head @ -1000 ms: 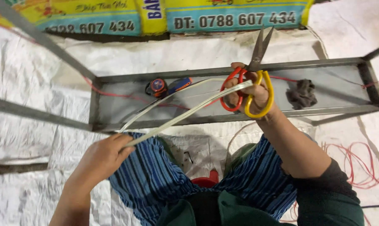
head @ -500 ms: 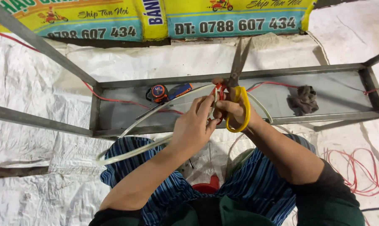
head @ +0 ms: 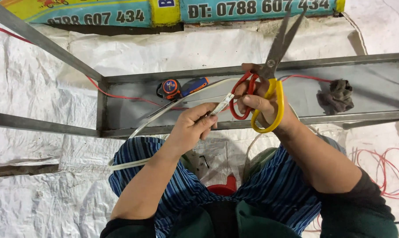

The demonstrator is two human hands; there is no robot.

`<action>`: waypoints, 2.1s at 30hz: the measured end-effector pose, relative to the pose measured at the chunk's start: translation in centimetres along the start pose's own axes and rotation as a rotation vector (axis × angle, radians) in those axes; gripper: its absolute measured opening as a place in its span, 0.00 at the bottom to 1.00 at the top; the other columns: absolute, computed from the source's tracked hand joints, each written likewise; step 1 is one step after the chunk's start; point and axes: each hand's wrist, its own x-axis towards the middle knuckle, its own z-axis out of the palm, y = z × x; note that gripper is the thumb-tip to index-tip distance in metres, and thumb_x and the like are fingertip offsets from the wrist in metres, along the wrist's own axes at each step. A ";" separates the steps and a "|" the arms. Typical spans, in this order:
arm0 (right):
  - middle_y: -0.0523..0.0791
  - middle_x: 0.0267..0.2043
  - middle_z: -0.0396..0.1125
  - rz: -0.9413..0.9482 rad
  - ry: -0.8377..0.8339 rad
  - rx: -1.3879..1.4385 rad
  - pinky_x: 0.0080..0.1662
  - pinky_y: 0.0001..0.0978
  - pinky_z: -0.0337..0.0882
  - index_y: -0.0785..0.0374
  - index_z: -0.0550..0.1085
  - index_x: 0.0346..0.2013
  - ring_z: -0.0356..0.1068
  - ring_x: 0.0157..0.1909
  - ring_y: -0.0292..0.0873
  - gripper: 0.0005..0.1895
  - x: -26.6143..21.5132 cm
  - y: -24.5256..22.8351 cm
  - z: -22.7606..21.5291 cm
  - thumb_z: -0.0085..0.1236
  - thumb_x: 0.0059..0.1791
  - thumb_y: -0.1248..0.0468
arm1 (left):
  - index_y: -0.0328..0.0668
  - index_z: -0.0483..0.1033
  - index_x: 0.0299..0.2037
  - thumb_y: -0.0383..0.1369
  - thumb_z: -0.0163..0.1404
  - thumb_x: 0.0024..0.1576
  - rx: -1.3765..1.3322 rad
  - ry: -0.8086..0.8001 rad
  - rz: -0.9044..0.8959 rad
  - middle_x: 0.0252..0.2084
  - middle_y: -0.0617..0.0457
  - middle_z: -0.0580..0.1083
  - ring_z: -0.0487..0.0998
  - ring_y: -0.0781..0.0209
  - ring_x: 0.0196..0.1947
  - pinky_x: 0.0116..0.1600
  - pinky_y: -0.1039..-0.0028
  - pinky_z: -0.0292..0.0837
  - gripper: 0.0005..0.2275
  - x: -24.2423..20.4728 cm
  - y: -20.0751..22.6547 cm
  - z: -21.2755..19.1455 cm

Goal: The person sits on a small stool and cleans a metal frame using a dark cloth. They wipe the frame's surface and edges, then use yellow-handled scissors to cut a white plastic tube. The person continues wiping the frame with the cloth.

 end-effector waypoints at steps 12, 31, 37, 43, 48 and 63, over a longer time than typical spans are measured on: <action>0.56 0.33 0.67 0.183 -0.003 0.216 0.31 0.41 0.77 0.74 0.67 0.55 0.69 0.24 0.47 0.24 0.2 -0.6 1.7 0.60 0.45 0.76 | 0.28 0.70 0.63 0.25 0.44 0.68 -0.023 -0.134 -0.153 0.31 0.39 0.77 0.71 0.70 0.19 0.24 0.77 0.69 0.15 -0.1 -0.3 -0.8; 0.59 0.37 0.69 0.193 -0.037 0.221 0.27 0.38 0.77 0.71 0.61 0.54 0.69 0.20 0.45 0.26 0.0 1.6 -0.8 0.58 0.44 0.75 | 0.28 0.73 0.61 0.26 0.46 0.67 0.048 -0.146 -0.239 0.31 0.41 0.78 0.75 0.65 0.20 0.23 0.74 0.70 0.14 0.4 -1.3 -1.2; 0.59 0.36 0.68 0.258 -0.051 0.224 0.29 0.39 0.79 0.69 0.60 0.63 0.68 0.20 0.46 0.35 -0.1 2.3 -1.6 0.62 0.43 0.74 | 0.29 0.76 0.58 0.27 0.48 0.66 0.105 -0.127 -0.262 0.30 0.41 0.78 0.76 0.64 0.21 0.25 0.73 0.72 0.13 0.4 -1.3 -1.3; 0.58 0.33 0.69 0.266 -0.089 0.200 0.27 0.36 0.78 0.70 0.66 0.57 0.69 0.19 0.44 0.28 -0.3 0.6 -0.1 0.62 0.43 0.72 | 0.26 0.77 0.53 0.31 0.51 0.66 0.141 -0.107 -0.270 0.28 0.39 0.78 0.76 0.63 0.21 0.26 0.72 0.74 0.13 0.2 -0.8 -0.9; 0.56 0.29 0.69 0.261 -0.216 0.090 0.31 0.35 0.77 0.74 0.74 0.41 0.71 0.21 0.44 0.13 0.5 -2.6 1.8 0.61 0.45 0.67 | 0.31 0.80 0.50 0.31 0.52 0.65 0.162 -0.148 -0.253 0.29 0.40 0.79 0.79 0.61 0.22 0.28 0.72 0.77 0.10 0.3 -0.2 -0.7; 0.55 0.31 0.67 0.225 -0.186 -0.104 0.35 0.41 0.76 0.79 0.68 0.53 0.71 0.25 0.48 0.22 0.1 -1.3 0.7 0.58 0.48 0.68 | 0.36 0.75 0.43 0.29 0.53 0.62 0.568 -0.055 -0.038 0.27 0.46 0.79 0.84 0.52 0.26 0.29 0.66 0.80 0.05 0.5 -0.5 -0.2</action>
